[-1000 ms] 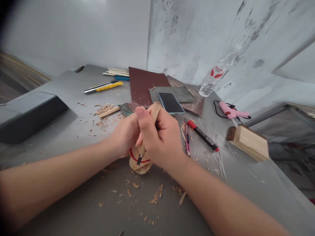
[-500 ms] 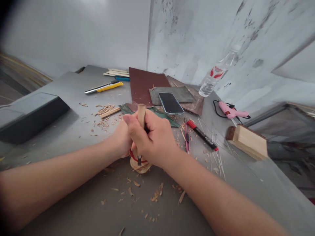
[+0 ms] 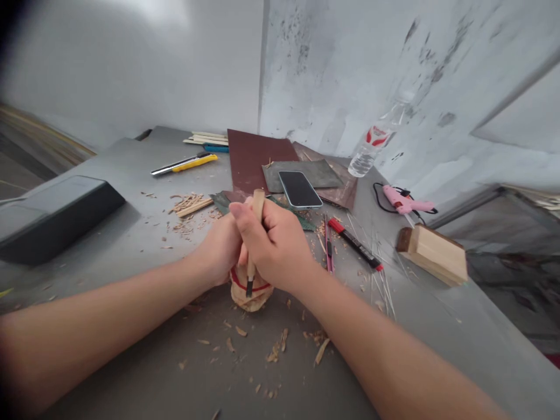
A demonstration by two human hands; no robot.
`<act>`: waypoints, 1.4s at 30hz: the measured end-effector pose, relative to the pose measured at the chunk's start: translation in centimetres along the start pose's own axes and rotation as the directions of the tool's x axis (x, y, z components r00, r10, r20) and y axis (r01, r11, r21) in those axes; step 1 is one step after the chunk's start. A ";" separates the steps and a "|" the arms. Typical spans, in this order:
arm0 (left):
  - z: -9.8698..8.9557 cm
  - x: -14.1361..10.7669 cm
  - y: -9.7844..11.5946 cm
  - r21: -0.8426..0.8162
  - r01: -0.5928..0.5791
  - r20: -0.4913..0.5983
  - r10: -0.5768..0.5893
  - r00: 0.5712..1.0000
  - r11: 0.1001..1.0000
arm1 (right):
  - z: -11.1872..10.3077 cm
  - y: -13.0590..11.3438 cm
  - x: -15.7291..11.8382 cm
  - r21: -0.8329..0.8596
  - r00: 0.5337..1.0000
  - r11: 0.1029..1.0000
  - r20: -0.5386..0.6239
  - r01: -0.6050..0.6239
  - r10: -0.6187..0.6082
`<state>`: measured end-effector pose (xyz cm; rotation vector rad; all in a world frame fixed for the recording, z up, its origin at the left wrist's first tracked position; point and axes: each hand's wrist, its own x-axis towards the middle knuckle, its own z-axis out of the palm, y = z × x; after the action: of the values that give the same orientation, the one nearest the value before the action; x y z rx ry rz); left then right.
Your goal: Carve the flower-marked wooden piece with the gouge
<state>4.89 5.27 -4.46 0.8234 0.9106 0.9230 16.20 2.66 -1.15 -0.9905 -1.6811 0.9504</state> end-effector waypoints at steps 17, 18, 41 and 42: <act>0.6 -0.7 3.7 -0.032 0.095 0.018 -0.094 0.995 0.995 | 0.6 -0.9 -1.4 -0.046 0.966 0.965 -0.021 0.258 -0.260; 0.6 -0.7 4.0 -0.023 0.078 0.020 -0.078 0.997 0.997 | 0.6 -0.9 -1.4 -0.064 0.959 0.957 -0.011 0.281 -0.283; 0.8 -1.2 2.1 -0.126 -0.083 0.203 0.108 0.973 0.989 | -1.0 0.0 -1.1 -0.151 0.839 0.825 0.097 0.544 -0.535; 0.8 -1.2 2.1 -0.120 -0.076 0.203 0.099 0.974 0.990 | -1.0 0.0 -1.0 -0.149 0.833 0.819 0.109 0.554 -0.543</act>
<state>4.65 4.80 -1.94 0.8518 0.6392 0.9364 17.36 1.83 -1.20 -0.5237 -1.9766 0.4533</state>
